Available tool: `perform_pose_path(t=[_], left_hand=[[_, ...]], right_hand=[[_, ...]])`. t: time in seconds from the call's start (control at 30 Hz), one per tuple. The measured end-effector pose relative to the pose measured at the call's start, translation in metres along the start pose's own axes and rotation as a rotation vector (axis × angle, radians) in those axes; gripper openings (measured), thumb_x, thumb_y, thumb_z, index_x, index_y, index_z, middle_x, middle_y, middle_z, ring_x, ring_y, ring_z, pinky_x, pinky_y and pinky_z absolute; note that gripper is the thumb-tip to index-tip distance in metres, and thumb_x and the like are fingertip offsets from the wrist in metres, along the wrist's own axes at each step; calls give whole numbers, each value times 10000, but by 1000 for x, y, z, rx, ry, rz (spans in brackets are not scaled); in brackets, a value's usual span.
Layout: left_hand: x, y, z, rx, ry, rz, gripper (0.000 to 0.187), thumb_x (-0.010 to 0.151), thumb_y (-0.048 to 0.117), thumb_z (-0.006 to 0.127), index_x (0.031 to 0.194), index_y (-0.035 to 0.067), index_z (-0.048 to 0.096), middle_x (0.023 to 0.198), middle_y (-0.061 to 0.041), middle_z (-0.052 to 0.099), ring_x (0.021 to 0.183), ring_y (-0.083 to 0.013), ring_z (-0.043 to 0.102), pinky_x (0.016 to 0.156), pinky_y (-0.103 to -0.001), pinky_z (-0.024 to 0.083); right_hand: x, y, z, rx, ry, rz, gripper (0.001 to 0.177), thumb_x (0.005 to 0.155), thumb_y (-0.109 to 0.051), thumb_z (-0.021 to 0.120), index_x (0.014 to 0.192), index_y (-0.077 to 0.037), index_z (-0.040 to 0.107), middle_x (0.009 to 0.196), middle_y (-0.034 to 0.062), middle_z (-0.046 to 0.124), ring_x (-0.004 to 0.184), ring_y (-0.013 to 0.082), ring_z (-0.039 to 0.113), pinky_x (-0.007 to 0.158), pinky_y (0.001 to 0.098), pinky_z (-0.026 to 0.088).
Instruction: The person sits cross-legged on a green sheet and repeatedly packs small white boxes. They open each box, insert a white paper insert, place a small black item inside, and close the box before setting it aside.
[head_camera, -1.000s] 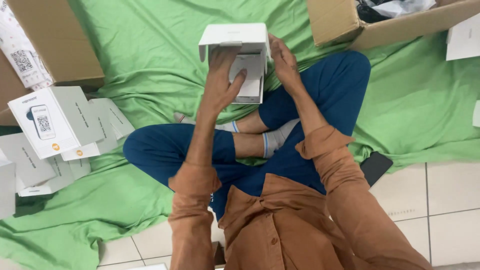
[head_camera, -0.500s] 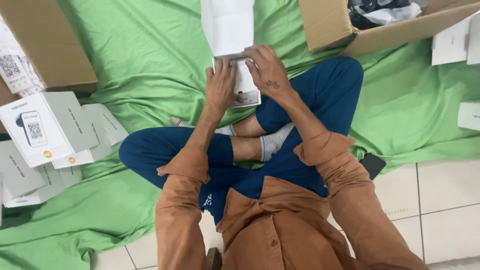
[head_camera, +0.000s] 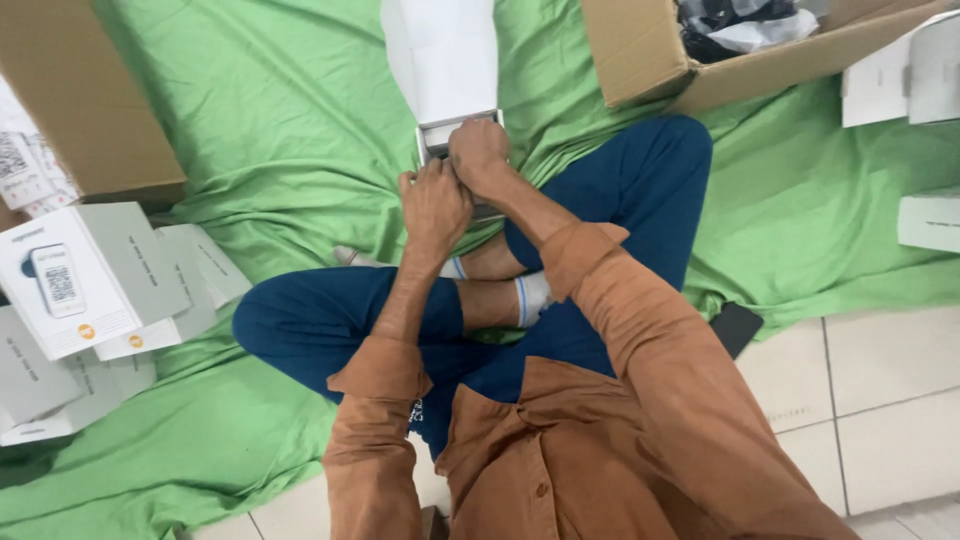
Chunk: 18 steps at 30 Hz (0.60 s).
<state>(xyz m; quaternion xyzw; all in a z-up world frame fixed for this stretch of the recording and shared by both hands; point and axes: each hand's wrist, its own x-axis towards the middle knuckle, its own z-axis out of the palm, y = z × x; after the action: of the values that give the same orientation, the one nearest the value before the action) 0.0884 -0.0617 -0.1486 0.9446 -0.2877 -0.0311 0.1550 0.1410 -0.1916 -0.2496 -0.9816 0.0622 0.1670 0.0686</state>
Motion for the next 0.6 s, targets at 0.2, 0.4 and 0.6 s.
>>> perform_pose_path(t=[0.2,0.4,0.6], left_hand=[[-2,2,-33,-276,173,227,191,856,159,638,959,-2,651,1257,-220,611,1196,-413,530,1096,-543,373],[-12,-5,-27,-503,206,168,226,936,60,570,1130,-55,572,1462,-279,475,1342,-483,450,1148,-557,369],[-14,-2,-24,-559,195,95,165,1007,97,558,1110,-30,574,1490,-278,472,1342,-461,468,1128,-525,391]], right_hand=[[-38,1,-60,93,-92,-7,215,815,-236,757,979,-106,803,1033,149,769,973,296,745,774,411,596],[-53,-5,-51,304,8,-110,441,793,-307,798,1101,-26,654,938,195,750,899,360,741,745,462,586],[-47,-8,-47,263,-48,-161,363,827,-293,764,1075,-43,678,929,160,762,899,338,746,768,462,575]])
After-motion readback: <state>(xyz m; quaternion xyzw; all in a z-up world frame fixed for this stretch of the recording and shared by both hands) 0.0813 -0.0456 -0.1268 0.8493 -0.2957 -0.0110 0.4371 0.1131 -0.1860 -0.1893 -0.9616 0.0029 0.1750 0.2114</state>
